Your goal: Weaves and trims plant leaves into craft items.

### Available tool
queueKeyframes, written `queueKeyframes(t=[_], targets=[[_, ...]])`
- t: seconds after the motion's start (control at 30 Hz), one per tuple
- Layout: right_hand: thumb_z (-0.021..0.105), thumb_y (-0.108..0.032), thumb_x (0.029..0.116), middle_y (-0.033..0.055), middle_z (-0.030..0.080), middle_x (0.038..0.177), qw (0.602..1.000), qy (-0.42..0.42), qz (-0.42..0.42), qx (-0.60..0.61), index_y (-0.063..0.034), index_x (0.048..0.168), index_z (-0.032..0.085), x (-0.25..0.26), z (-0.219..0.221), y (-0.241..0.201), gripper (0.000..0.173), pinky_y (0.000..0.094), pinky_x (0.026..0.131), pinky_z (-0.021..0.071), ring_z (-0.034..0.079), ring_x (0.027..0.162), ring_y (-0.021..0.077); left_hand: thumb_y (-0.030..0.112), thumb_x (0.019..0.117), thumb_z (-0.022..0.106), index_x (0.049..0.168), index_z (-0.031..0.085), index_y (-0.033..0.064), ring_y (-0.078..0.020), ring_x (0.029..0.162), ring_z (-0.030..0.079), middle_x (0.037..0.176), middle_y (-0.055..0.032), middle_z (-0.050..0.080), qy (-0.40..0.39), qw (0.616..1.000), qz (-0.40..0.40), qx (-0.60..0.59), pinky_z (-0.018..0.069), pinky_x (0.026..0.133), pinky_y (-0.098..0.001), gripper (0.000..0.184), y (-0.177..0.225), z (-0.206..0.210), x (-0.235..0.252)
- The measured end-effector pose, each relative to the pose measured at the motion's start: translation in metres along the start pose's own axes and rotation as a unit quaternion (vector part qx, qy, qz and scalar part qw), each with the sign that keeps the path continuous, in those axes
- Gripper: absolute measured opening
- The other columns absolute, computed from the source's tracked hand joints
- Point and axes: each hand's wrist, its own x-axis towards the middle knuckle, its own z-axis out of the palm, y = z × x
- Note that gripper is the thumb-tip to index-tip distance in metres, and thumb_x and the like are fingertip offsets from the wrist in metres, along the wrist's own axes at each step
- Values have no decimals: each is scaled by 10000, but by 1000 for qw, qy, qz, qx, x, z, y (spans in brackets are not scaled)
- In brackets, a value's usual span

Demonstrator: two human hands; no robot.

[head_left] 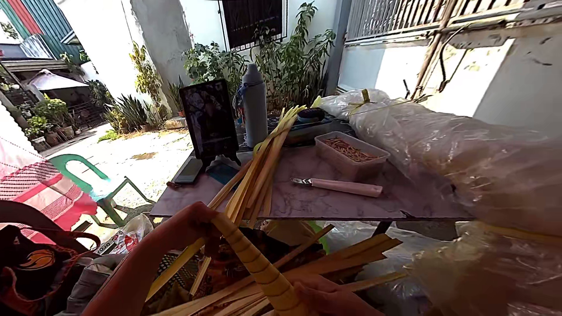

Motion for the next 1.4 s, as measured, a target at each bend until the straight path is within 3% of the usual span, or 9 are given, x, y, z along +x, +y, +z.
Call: queueKeyframes(t=[0.33, 0.5, 0.57, 0.67, 0.77, 0.87, 1.03, 1.2, 1.4], targets=[[550, -277, 1046, 49, 755, 1127, 995, 32, -32, -85, -56, 1331, 534, 35, -3, -7, 361, 314, 905, 613, 748, 1007, 159, -76, 969, 477, 813, 655, 115, -4, 580, 666, 662, 62, 694, -16, 999, 23, -39, 583, 594, -166, 304, -17, -10, 12], [474, -433, 1056, 191, 681, 1109, 595, 270, -306, -692, -244, 1439, 591, 15, -29, 9, 444, 369, 778, 592, 706, 954, 287, 71, 957, 549, 1085, 644, 162, -78, 634, 712, 818, 24, 744, 26, 991, -62, -118, 621, 621, -237, 183, -22, -12, -4], [509, -348, 1066, 120, 712, 1101, 682, 268, -325, -597, -180, 1379, 654, 8, -34, 11, 384, 230, 859, 559, 693, 1003, 144, 49, 932, 572, 1115, 638, 192, -80, 709, 736, 854, 35, 761, 6, 990, -69, -122, 627, 698, -238, 241, -22, -10, -10], [454, -174, 1085, 33, 765, 1066, 972, 143, -132, -128, -30, 1427, 556, -7, -19, -3, 385, 179, 651, 599, 733, 800, 60, -16, 939, 543, 1007, 658, 151, -74, 720, 743, 807, 26, 764, 16, 995, -39, -87, 621, 708, -223, 214, -19, -5, -14], [400, -356, 1098, 73, 754, 1059, 987, -1, 34, 157, -202, 1316, 608, -8, -26, -2, 338, 238, 625, 609, 739, 783, 133, 34, 997, 543, 883, 688, 160, -53, 638, 729, 737, 32, 753, 25, 997, -23, -68, 623, 630, -208, 223, -14, -3, -16], [385, -288, 1096, 64, 765, 1078, 996, 31, 17, 80, -143, 1260, 636, -11, -25, 1, 333, 275, 722, 636, 759, 871, 147, -42, 979, 489, 864, 671, 147, -42, 629, 724, 722, 46, 751, 46, 995, -66, -58, 616, 628, -194, 287, -3, 3, -15], [567, -279, 1036, 213, 701, 1160, 817, 205, -243, -481, 54, 1336, 636, 15, -14, -10, 453, 281, 891, 576, 707, 1027, 201, -16, 1030, 491, 979, 623, 75, -19, 668, 701, 776, 92, 690, 46, 982, -182, -7, 609, 654, -198, 169, 25, 32, 1], [632, -263, 990, 128, 705, 894, 665, 276, -415, -556, 3, 971, 718, 62, 2, -23, 280, 142, 798, 534, 684, 857, 105, -26, 1008, 511, 1014, 631, 27, -13, 708, 703, 825, 80, 688, 73, 990, -122, -14, 607, 677, -197, 131, 22, 58, 12], [618, -205, 839, 70, 525, 641, 595, 282, -402, -636, -57, 730, 615, 72, 2, -30, 184, 249, 500, 436, 545, 580, 166, -49, 961, 550, 989, 587, -69, -58, 680, 689, 783, -58, 677, 189, 979, -16, 75, 582, 676, -223, 50, 13, 90, 11]])
